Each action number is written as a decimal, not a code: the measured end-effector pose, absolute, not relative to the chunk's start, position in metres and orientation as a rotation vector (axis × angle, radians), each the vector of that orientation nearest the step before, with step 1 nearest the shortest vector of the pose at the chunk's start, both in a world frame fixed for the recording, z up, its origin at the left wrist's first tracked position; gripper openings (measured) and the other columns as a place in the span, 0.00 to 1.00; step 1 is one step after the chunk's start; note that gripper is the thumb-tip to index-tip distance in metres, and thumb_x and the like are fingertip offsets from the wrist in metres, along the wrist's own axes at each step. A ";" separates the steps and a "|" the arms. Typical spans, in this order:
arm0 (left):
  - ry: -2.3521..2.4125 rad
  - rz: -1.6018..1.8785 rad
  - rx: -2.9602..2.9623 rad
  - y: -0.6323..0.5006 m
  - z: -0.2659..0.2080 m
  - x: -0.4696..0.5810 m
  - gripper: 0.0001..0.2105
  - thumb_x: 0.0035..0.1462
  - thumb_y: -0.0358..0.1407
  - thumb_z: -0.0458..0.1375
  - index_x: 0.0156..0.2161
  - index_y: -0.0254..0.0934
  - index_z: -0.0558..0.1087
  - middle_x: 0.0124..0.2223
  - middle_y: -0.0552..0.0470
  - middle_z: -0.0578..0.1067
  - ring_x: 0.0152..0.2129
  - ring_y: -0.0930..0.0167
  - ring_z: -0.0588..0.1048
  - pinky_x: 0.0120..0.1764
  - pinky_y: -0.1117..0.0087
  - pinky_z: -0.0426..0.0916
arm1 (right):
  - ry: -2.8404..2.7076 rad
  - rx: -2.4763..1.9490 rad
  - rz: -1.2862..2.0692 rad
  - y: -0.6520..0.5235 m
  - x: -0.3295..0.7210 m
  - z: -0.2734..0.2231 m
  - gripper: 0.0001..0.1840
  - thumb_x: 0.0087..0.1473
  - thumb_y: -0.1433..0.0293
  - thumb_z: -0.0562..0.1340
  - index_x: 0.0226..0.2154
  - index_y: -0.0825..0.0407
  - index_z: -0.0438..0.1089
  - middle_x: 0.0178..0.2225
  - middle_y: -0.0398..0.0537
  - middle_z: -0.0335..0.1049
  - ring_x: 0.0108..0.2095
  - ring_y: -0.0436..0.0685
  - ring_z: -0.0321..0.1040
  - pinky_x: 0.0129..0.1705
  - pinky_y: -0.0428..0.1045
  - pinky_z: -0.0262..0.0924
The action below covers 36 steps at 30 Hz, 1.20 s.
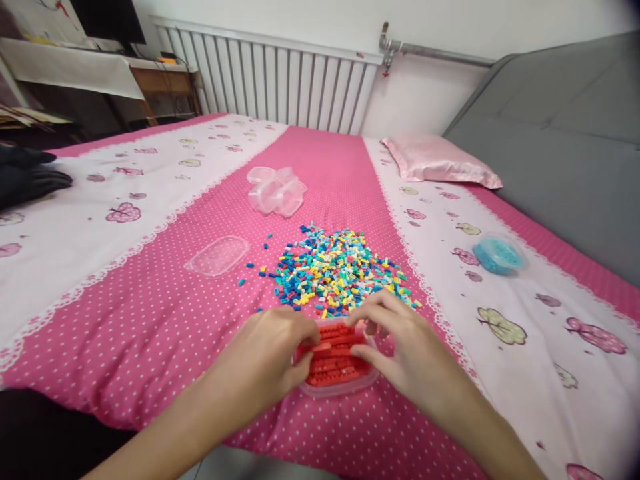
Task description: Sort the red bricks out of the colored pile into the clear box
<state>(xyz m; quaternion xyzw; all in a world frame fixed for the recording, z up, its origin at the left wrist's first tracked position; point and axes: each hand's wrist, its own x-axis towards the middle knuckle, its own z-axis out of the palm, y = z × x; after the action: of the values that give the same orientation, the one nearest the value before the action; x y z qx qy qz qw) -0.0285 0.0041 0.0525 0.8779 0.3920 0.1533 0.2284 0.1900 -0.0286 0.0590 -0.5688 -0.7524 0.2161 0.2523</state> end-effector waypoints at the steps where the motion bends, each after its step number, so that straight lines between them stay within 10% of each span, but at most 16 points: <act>1: 1.093 0.411 2.435 0.003 0.053 -0.028 0.07 0.51 0.24 0.59 0.33 0.38 0.75 0.33 0.51 0.77 0.32 0.67 0.75 0.36 0.68 0.65 | -2.050 -1.602 0.552 -0.028 0.191 0.058 0.17 0.49 0.84 0.68 0.37 0.47 0.74 0.41 0.45 0.71 0.40 0.56 0.71 0.43 0.52 0.65; 36: 1.170 0.363 2.516 0.000 0.042 -0.014 0.04 0.55 0.30 0.60 0.29 0.37 0.70 0.30 0.53 0.76 0.32 0.66 0.70 0.40 0.61 0.51 | -2.128 -1.706 0.471 -0.025 0.196 0.049 0.12 0.53 0.82 0.67 0.30 0.48 0.73 0.32 0.39 0.77 0.36 0.57 0.72 0.43 0.54 0.57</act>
<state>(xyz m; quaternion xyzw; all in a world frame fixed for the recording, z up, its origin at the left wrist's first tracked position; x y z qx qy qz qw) -0.0144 0.0004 0.0420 0.8858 0.4121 0.1278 0.1708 0.1962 -0.0250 0.0488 -0.6056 -0.7555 0.1674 0.1858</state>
